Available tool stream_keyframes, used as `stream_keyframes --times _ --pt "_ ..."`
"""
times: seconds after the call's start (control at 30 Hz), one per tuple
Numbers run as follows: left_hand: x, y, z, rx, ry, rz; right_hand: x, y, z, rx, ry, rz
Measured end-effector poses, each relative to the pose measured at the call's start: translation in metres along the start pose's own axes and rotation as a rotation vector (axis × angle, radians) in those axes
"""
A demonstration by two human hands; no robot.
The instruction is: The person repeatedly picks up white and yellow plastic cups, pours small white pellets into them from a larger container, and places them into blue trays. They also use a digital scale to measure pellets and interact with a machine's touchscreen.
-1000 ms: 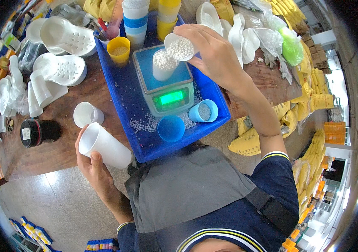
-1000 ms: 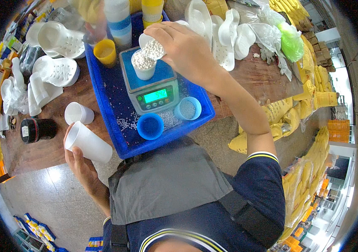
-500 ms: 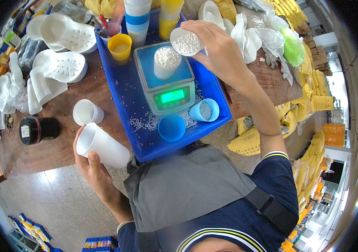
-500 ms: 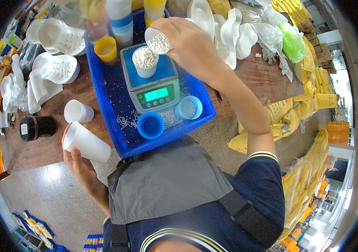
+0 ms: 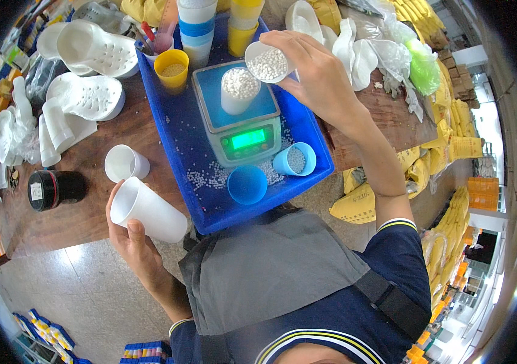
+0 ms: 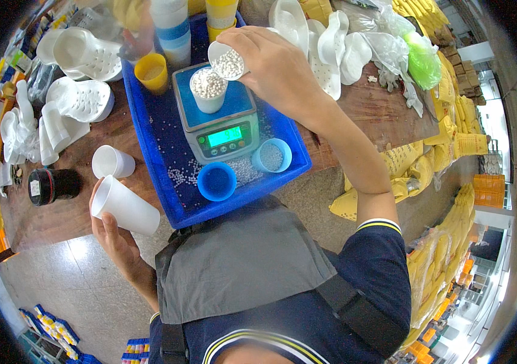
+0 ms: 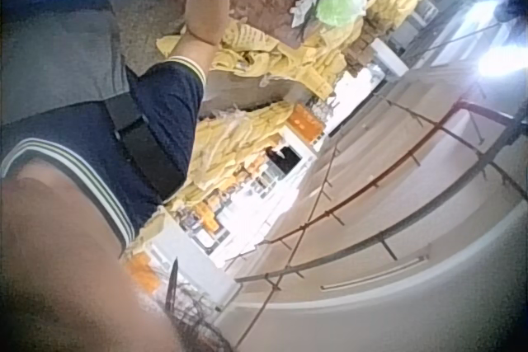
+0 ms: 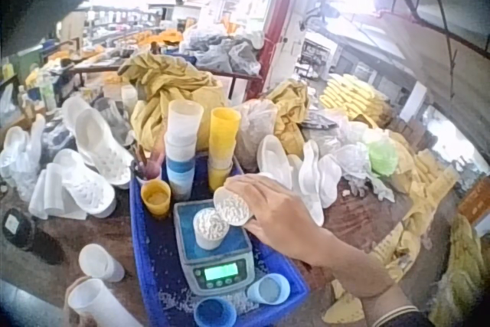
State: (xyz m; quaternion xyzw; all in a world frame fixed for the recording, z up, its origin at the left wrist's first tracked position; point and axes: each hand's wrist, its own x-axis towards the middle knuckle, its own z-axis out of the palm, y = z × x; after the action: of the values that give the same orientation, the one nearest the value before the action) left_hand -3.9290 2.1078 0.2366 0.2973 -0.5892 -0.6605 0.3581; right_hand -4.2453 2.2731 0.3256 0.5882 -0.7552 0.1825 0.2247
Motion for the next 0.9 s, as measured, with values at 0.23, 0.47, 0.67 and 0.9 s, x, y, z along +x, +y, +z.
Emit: stream_keyframes --times 0.23,0.47,0.67,0.9 --pt "0.001 0.002 0.0 0.036 0.023 0.02 0.006 -0.031 -0.046 0.421 -0.019 0.209" --pt "0.004 0.005 0.001 0.039 0.019 0.033 -0.008 -0.093 -0.018 0.855 -0.272 0.022" --pt "0.004 0.01 -0.001 0.005 0.019 0.036 -0.036 -0.123 0.032 0.812 -0.487 0.036" --pt "0.008 0.012 -0.001 -0.001 0.034 0.065 -0.019 -0.056 0.019 0.216 -0.042 -0.033"
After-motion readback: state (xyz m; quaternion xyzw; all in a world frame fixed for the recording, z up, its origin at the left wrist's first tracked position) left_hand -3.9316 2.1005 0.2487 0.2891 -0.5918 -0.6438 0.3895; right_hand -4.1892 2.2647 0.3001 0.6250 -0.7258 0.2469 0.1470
